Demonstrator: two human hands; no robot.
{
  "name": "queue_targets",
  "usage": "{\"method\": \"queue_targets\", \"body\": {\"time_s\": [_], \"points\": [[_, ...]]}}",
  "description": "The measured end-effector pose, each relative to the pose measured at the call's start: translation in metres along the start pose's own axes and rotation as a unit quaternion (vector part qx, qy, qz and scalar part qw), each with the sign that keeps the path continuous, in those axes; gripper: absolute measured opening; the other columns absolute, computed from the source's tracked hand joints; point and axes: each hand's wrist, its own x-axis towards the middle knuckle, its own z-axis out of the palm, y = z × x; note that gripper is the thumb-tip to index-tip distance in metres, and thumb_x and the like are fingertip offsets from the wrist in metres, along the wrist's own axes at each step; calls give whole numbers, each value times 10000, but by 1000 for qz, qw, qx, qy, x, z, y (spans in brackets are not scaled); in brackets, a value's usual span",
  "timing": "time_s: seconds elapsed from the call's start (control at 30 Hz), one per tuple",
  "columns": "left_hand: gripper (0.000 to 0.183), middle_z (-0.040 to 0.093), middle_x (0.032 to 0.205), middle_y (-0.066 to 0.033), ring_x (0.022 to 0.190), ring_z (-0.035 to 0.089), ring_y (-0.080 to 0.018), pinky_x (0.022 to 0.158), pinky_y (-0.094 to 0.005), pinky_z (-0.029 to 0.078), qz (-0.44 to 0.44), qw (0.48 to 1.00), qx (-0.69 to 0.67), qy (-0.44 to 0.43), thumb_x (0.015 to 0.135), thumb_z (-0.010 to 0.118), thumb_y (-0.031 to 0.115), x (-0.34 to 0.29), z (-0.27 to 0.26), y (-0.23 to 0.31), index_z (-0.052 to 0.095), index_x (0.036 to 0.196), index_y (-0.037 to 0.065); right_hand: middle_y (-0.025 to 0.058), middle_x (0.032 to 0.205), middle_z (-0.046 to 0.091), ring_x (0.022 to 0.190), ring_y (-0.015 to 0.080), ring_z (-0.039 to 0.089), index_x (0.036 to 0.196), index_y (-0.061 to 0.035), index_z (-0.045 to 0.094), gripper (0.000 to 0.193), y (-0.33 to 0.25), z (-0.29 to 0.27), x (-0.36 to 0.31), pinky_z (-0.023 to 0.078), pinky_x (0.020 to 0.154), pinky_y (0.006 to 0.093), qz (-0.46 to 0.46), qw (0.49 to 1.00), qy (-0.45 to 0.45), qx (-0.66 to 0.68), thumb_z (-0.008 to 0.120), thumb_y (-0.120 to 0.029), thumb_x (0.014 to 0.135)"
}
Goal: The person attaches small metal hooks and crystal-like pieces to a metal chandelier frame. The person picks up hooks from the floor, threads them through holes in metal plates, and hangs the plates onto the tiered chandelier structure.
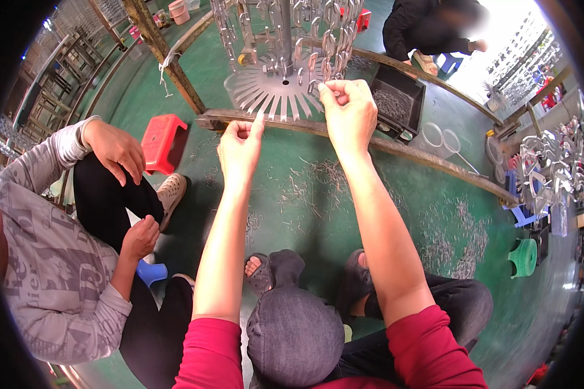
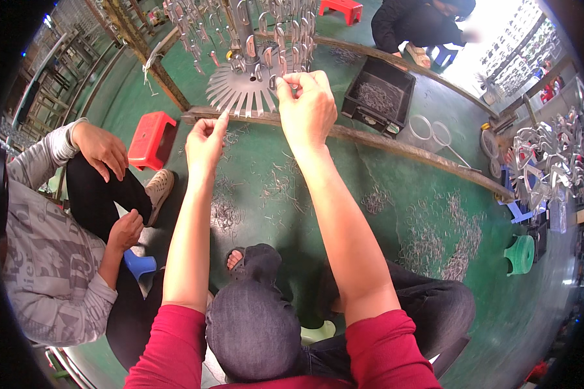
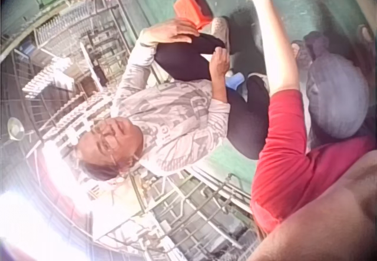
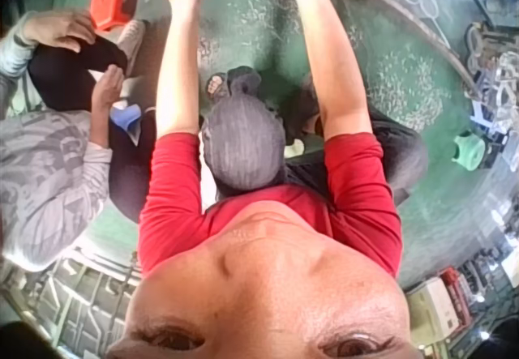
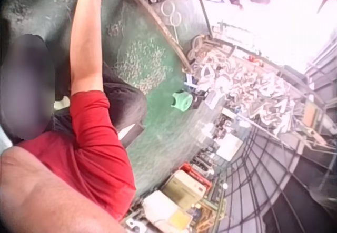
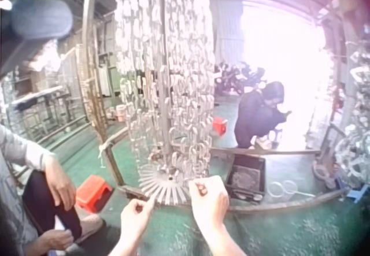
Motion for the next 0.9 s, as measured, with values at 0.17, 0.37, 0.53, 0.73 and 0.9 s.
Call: {"method": "queue_targets", "body": {"time_s": [0.17, 0.37, 0.53, 0.73, 0.9], "points": [[117, 620, 749, -31, 597, 516, -75, 573, -216, 429, 283, 958, 10, 33, 790, 668, 109, -22, 16, 22, 671, 880, 34, 15, 771, 551, 593, 152, 559, 773, -107, 675, 103, 8, -3, 2, 449, 558, 323, 15, 1000, -14, 13, 696, -202, 741], [158, 621, 760, -48, 579, 499, -84, 546, -239, 415, 367, 929, 52, -5, 772, 680, 92, -24, 33, 39, 692, 925, 56, 80, 809, 563, 657, 192, 580, 888, -67, 679, 113, 18, -21, -4, 464, 609, 323, -11, 998, -9, 57, 596, -93, 816], [195, 614, 756, -60, 565, 537, -157, 562, -283, 437, 379, 912, 142, 68, 769, 690, 164, -18, 39, 35, 684, 939, 68, 65, 813, 566, 645, 136, 585, 896, -20, 608, 99, 26, -40, -25, 471, 590, 272, 110, 978, -94, 147, 565, 19, 816], [269, 642, 772, -67, 671, 622, -240, 637, -335, 475, 340, 917, 192, 81, 752, 703, 246, -4, 43, 39, 678, 974, 94, 53, 762, 607, 622, 111, 617, 987, -8, 544, 177, 17, -53, -39, 461, 513, 213, 230, 945, -123, 197, 583, 34, 820], [227, 676, 767, -62, 674, 642, -182, 645, -301, 483, 310, 933, 173, 61, 766, 693, 251, 7, 38, 40, 697, 920, 85, 58, 801, 653, 649, 105, 630, 960, -4, 615, 148, 27, -54, -44, 472, 517, 212, 255, 930, -161, 208, 627, -31, 815]]}}
